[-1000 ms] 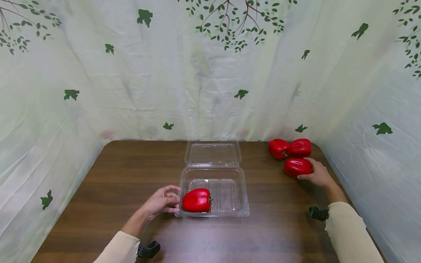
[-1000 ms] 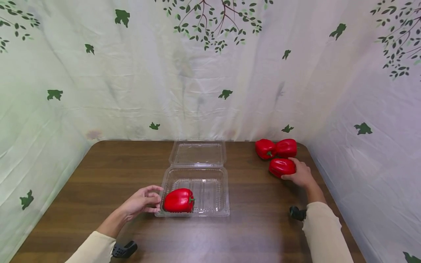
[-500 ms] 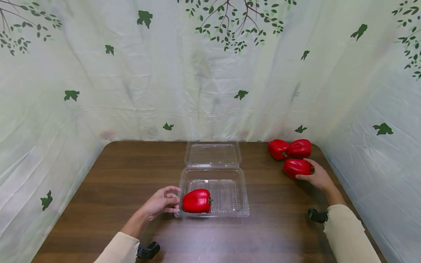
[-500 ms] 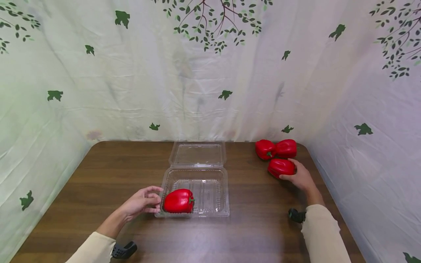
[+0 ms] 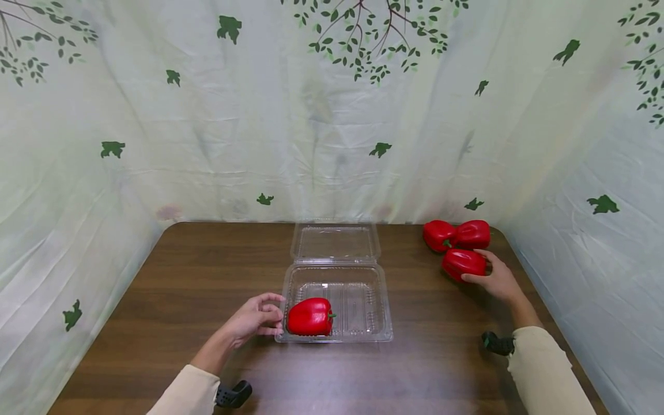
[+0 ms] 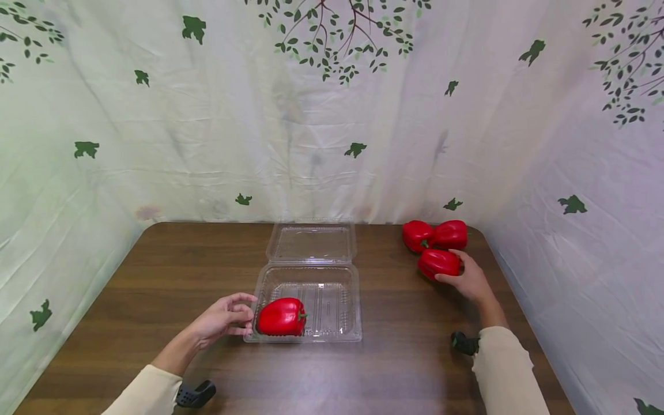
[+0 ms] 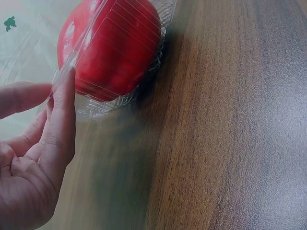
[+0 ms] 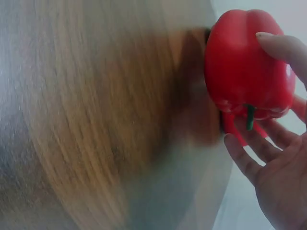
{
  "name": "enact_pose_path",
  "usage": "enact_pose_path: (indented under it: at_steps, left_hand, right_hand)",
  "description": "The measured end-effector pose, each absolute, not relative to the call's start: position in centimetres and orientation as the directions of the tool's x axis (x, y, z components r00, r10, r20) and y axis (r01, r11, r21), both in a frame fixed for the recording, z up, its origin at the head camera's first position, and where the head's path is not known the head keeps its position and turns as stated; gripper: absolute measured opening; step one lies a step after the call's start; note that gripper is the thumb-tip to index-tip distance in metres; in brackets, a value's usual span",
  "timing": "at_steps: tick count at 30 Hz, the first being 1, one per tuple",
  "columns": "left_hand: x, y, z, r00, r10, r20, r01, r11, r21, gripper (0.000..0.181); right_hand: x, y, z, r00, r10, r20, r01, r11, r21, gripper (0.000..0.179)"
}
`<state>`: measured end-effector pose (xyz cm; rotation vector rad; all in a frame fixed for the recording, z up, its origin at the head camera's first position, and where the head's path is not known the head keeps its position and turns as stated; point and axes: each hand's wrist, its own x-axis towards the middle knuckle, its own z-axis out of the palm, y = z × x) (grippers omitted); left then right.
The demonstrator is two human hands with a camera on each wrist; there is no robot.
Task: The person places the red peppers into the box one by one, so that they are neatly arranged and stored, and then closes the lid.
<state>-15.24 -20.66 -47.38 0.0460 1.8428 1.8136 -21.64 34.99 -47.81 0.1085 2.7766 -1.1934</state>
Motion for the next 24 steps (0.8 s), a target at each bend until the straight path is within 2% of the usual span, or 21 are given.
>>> enact_pose_path:
  at_steps: [12,17,24]
  left_hand:
    - [-15.2,-20.7,-47.4,-0.847,0.400,-0.351,-0.344,0.092,0.934,0.048]
    - [-15.2,-20.7,-47.4,-0.846,0.401,-0.352,-0.348,0.085,0.933,0.048]
    - [-15.1,-20.7,-47.3,-0.847,0.398,-0.353,-0.350,0.084,0.933,0.047]
  right_hand:
    - [-21.7,33.0,-46.6,-0.992,-0.104,-0.077,-0.007,0.636,-0.772,0.082]
    - [-21.7,31.7,-45.8,-0.986,-0.146,-0.078,-0.033,0.634,-0.772,0.084]
    - [-21.8,29.8,-44.2,-0.970,-0.240,-0.026,-0.133,0.620,-0.773,0.082]
